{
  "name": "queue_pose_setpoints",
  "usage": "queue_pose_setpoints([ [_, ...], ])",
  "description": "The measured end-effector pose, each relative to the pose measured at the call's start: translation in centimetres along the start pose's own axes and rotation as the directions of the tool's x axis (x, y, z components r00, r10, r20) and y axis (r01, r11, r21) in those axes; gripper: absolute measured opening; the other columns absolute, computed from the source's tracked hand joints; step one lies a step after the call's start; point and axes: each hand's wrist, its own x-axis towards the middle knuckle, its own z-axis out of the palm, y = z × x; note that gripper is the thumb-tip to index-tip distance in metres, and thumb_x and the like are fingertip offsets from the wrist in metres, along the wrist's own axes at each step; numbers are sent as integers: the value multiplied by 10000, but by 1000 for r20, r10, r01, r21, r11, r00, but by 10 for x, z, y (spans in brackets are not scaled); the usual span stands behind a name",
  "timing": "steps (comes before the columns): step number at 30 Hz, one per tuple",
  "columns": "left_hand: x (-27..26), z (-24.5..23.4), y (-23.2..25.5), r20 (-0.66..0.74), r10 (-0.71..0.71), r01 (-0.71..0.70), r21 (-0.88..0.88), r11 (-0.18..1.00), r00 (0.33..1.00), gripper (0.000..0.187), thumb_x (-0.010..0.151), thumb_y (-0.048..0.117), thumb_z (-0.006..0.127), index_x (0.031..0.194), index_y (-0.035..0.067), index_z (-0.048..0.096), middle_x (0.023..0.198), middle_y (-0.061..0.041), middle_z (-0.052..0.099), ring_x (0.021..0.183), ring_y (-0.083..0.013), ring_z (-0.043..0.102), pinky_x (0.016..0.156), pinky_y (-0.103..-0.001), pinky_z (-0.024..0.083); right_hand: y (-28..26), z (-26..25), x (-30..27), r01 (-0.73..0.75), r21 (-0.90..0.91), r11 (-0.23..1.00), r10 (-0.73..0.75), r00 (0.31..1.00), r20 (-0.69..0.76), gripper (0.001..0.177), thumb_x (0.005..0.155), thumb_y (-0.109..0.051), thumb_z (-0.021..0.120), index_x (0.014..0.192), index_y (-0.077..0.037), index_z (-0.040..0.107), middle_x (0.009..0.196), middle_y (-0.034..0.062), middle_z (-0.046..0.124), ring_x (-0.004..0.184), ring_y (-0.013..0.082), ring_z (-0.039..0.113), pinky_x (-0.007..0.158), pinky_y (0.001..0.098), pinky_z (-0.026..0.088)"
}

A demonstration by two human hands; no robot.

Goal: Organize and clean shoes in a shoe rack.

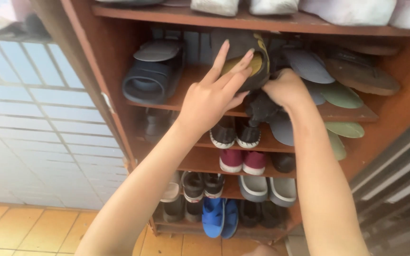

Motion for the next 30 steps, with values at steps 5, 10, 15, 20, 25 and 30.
queue_pose_setpoints([
  [5, -12, -44, -20, 93, 38, -40, 21, 999, 995, 497, 847, 186, 856, 1292, 127, 643, 1583, 95, 499, 1540, -264, 383, 850, -306, 625, -4, 36, -5, -6, -15, 1000, 7, 997, 80, 337, 843, -188, 748, 1012, 104, 749, 923, 188, 778, 798, 228, 724, 721, 351, 553],
  [10, -30, -66, -39, 183, 27, -39, 58, 998, 983, 460, 832, 187, 849, 1246, 139, 653, 1563, 112, 524, 1532, -256, 379, 838, -296, 625, -23, 45, -15, 82, -194, 978, -39, 976, 216, 288, 871, -190, 727, 1082, 0, 774, 971, 184, 782, 856, 265, 739, 814, 363, 541],
  [15, -42, -57, -56, 238, 96, -119, 85, 989, 966, 496, 751, 212, 845, 1196, 104, 654, 1508, 66, 554, 1505, -282, 373, 934, -360, 610, -47, 12, -27, 405, -219, 888, -456, 839, -298, 279, 974, -226, 627, 1107, -17, 756, 1134, 175, 771, 1097, 270, 745, 974, 343, 550],
  [20, -45, -66, -52, 235, 59, -67, 24, 997, 970, 469, 745, 220, 848, 1162, 121, 657, 1502, 74, 564, 1508, -265, 373, 1015, -502, 561, -63, 26, -44, 242, -463, 853, -263, 965, 19, 575, 993, -398, 578, 1436, -45, 477, 1450, 179, 530, 1353, 326, 508, 1133, 486, 378],
  [25, -55, -64, -57, 213, 84, -108, 103, 989, 973, 494, 696, 270, 850, 1142, 154, 673, 1486, 82, 565, 1482, -235, 395, 1120, -670, 413, -8, 55, -25, 223, -690, 689, 52, 934, 353, 708, 1034, -532, 359, 1597, -129, 210, 1675, 120, 100, 1559, 301, 76, 1239, 544, 75],
  [30, -57, -57, -57, 251, 56, -72, 55, 996, 966, 471, 718, 276, 847, 1134, 148, 668, 1500, 83, 566, 1505, -226, 384, 1195, -676, 311, 46, 74, 97, 407, -774, 485, 136, 839, 526, 585, 1046, -326, 264, 1629, -284, 224, 1738, 30, 7, 1601, 299, 24, 1285, 510, 73],
])
